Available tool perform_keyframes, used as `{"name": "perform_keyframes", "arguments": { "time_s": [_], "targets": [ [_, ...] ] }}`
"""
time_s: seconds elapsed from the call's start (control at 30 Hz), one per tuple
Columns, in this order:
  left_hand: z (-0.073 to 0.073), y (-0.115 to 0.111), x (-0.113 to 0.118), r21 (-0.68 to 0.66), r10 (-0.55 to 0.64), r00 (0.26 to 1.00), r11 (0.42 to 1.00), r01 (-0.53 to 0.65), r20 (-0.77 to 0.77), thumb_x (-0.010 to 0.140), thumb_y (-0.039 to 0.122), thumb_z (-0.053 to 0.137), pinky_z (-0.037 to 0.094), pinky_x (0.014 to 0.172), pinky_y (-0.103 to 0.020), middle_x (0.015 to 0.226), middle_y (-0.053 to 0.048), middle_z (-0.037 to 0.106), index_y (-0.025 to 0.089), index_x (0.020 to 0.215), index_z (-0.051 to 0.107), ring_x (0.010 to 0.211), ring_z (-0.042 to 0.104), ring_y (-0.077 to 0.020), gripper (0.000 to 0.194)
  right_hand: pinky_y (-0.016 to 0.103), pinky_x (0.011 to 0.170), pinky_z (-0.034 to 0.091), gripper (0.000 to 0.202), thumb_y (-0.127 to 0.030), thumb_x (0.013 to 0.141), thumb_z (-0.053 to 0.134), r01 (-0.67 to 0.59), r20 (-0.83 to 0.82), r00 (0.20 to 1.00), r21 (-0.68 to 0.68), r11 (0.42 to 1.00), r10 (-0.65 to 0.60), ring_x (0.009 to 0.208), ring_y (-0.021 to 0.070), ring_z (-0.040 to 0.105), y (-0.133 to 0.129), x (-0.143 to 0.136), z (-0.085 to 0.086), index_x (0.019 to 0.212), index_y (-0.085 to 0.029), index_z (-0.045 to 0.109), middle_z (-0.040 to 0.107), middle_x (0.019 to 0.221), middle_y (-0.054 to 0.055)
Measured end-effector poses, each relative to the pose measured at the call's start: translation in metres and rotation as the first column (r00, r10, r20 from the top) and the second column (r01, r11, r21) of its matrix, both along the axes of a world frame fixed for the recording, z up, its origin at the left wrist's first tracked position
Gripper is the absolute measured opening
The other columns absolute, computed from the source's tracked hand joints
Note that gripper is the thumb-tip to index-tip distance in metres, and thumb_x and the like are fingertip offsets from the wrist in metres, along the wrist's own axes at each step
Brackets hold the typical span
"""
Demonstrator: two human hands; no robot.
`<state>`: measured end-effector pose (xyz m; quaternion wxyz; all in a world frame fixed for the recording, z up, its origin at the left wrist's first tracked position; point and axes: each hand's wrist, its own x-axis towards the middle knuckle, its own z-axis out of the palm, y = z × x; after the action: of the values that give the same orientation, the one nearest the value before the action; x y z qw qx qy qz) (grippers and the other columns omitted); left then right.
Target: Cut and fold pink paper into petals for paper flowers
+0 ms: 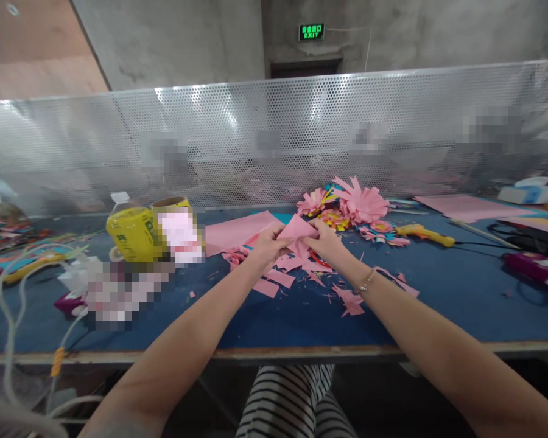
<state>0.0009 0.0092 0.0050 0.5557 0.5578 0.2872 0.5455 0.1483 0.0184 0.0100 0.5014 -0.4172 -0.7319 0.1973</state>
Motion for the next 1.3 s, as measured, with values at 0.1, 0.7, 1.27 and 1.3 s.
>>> {"name": "perform_keyframes", "arguments": {
  "time_s": [0.1, 0.7, 1.27, 1.3],
  "targets": [
    [-0.002, 0.002, -0.001, -0.026, -0.022, 0.999, 0.999, 0.023, 0.034, 0.056, 0.015, 0.063, 0.046, 0.059, -0.026, 0.078, -0.004, 0.059, 0.013, 0.082, 0.057, 0.063, 0.055, -0.0107, 0.026, 0.022, 0.054, 0.039, 0.018, -0.023, 0.06, 0.053, -0.066, -0.035, 0.997, -0.039, 0.997, 0.064, 0.061, 0.0107, 0.046, 0.001, 0.001, -0.001, 0.076, -0.015, 0.05, 0.05, 0.069, -0.001],
    [-0.002, 0.002, 0.002, -0.092, 0.052, 0.999, 0.994, -0.051, 0.006, 0.055, 0.011, 0.062, 0.044, 0.058, -0.023, 0.064, -0.001, 0.059, 0.012, 0.068, 0.056, 0.054, 0.053, -0.0073, 0.015, 0.02, 0.042, 0.039, 0.022, -0.029, 0.06, 0.056, -0.264, -0.304, 0.933, -0.207, 0.942, 0.195, 0.048, 0.0087, 0.048, 0.012, -0.001, -0.016, 0.077, -0.017, 0.052, 0.053, 0.06, -0.002],
    [0.001, 0.0, 0.001, -0.143, 0.144, 0.987, 0.981, -0.133, 0.07, 0.053, 0.01, 0.054, 0.044, 0.053, -0.025, 0.054, 0.001, 0.052, 0.013, 0.056, 0.052, 0.048, 0.05, -0.0084, 0.005, 0.024, 0.053, 0.044, 0.016, -0.016, 0.053, 0.049, -0.426, -0.607, 0.776, -0.306, 0.851, 0.17, 0.052, 0.0079, 0.047, 0.002, -0.004, -0.003, 0.069, -0.018, 0.05, 0.05, 0.06, -0.004],
    [0.002, 0.0, 0.001, -0.152, 0.144, 0.985, 0.98, -0.129, 0.092, 0.053, 0.009, 0.052, 0.045, 0.054, -0.026, 0.052, 0.001, 0.052, 0.013, 0.055, 0.051, 0.048, 0.05, -0.0087, 0.004, 0.024, 0.054, 0.045, 0.017, -0.015, 0.053, 0.049, -0.426, -0.636, 0.758, -0.312, 0.849, 0.147, 0.052, 0.0082, 0.048, 0.002, -0.004, -0.002, 0.07, -0.018, 0.051, 0.051, 0.06, -0.003]
  ]
}}
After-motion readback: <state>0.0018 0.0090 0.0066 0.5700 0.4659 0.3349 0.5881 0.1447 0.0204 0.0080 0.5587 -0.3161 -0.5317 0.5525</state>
